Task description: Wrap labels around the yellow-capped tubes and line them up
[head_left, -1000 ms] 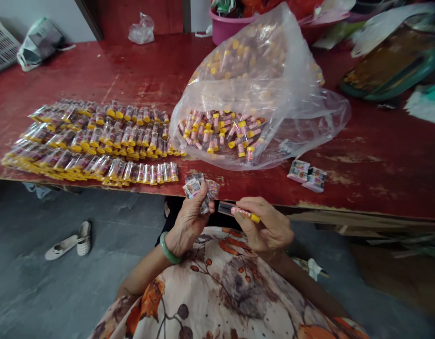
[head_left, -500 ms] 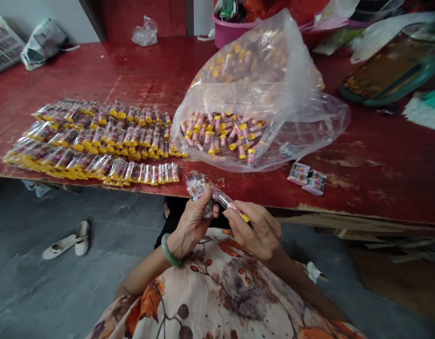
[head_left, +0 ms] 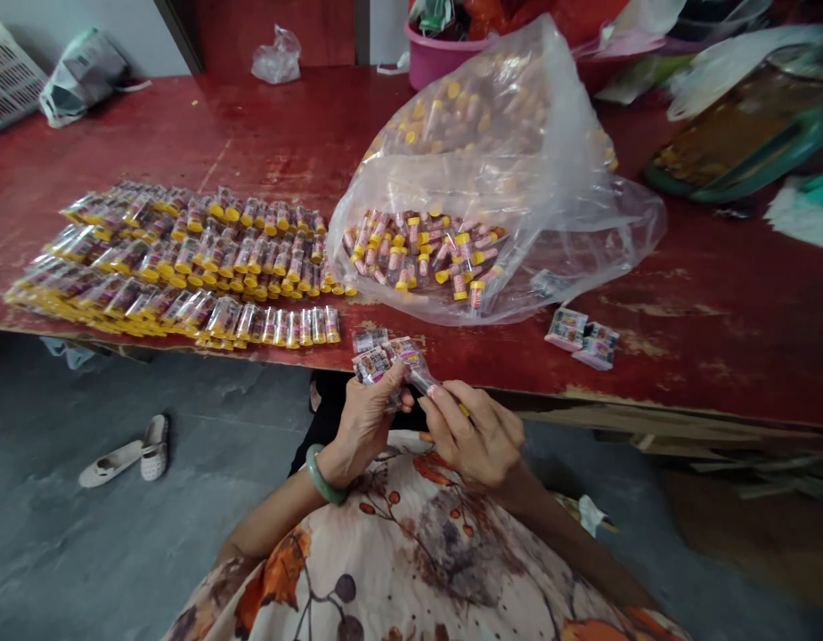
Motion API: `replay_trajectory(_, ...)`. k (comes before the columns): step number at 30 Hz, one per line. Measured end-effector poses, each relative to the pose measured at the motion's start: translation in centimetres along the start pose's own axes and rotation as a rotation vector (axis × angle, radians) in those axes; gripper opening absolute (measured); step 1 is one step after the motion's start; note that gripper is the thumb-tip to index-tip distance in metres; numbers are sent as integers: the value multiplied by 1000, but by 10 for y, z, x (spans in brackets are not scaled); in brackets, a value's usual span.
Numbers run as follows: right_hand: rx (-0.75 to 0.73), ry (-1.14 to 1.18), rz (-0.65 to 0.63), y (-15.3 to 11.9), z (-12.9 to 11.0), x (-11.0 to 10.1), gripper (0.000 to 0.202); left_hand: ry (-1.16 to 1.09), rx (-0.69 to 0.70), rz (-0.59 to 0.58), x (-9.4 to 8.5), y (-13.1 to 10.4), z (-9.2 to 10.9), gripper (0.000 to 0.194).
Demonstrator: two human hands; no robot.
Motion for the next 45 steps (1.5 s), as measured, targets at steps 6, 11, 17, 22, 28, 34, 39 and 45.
replay_trajectory(6, -58, -78, 8, 4, -7, 0, 26, -20, 40, 1, 2, -2, 1, 31)
replay_trajectory(11, 128, 130, -12, -2, 1, 6, 43, -17, -4, -21, -2, 0, 3, 31)
replay_trajectory(17, 302, 388, 93, -13, 13, 11, 48, -16, -134, -104, 4, 3, 1, 39)
replay_trajectory(22, 384, 388, 243, -15, 17, 9, 49, 44, -109, -136, 7, 1, -3, 41)
replay_trajectory(28, 472, 488, 268, -18, 25, 14, 43, 54, -1, -121, 4, -2, 3, 43)
replay_trajectory(34, 448, 772, 46, -6, 27, 21, 36, 22, -56, -75, 4, 1, 12, 39)
replay_trajectory(39, 472, 669, 99, 3, 33, 14, 26, 69, -114, -132, 9, -6, 8, 35)
replay_trajectory(45, 431, 524, 197, 5, 32, 10, 26, 113, -63, -198, 13, -13, 6, 31)
Point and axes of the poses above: each hand's wrist, its own y-axis towards the middle knuckle, its own x-axis out of the palm, z = x × y, the point moved 7 cm from there along y, towards the middle knuckle, and after that the axes turned 1 degree about y, right-handed, at the moved point
